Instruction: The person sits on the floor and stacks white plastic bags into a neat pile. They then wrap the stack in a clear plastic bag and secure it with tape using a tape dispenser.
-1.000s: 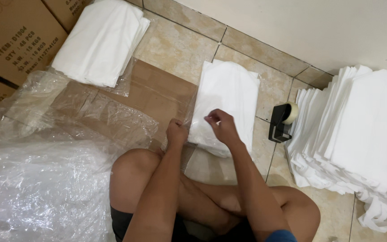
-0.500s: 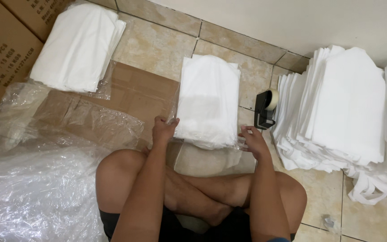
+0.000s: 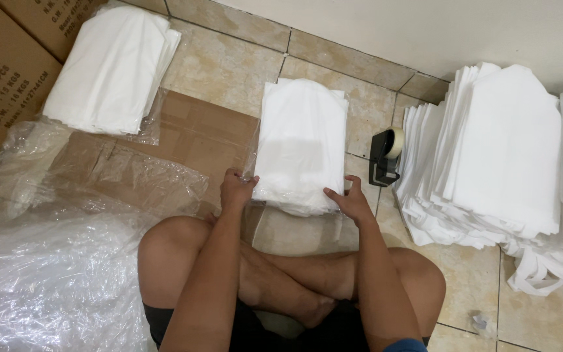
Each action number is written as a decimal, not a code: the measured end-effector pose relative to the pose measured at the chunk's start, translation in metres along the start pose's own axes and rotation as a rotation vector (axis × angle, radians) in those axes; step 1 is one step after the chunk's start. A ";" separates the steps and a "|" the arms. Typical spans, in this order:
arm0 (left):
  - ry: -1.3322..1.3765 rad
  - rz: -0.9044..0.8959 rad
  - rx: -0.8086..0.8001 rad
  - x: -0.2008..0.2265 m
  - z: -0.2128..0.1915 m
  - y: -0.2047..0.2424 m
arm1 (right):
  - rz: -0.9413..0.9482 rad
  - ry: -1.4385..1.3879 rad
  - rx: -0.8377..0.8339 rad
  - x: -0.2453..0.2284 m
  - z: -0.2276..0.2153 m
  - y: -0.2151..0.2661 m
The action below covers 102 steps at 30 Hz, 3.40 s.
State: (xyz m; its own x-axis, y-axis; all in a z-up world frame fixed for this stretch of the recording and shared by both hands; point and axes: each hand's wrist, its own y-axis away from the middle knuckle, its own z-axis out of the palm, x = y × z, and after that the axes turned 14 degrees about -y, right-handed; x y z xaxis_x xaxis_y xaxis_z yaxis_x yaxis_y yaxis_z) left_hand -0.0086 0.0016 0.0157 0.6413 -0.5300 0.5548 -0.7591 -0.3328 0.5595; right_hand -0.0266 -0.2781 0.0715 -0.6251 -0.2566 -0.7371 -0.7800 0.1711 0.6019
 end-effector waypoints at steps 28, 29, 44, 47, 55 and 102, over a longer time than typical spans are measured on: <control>0.009 0.011 0.051 0.007 -0.001 0.005 | 0.015 -0.098 0.047 0.018 -0.003 -0.022; 0.008 0.015 0.052 0.006 0.001 0.003 | 0.016 -0.100 0.041 0.021 -0.004 -0.026; 0.048 0.018 0.036 -0.002 0.008 -0.006 | 0.010 -0.127 0.020 0.022 -0.004 -0.028; 0.025 0.027 0.007 -0.010 0.015 -0.018 | 0.017 -0.140 0.020 0.021 -0.003 -0.026; 0.013 0.003 -0.091 -0.024 0.031 -0.043 | 0.027 -0.109 0.015 0.010 -0.004 -0.015; -0.265 0.362 -0.126 0.068 -0.009 0.000 | -0.211 0.520 0.124 -0.045 0.038 -0.012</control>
State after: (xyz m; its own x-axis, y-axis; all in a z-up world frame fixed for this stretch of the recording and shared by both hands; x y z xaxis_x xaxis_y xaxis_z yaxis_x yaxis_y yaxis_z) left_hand 0.0363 -0.0272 0.0594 0.2749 -0.7809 0.5609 -0.8986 -0.0012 0.4387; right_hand 0.0098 -0.2327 0.0865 -0.3835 -0.7260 -0.5708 -0.9037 0.1675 0.3941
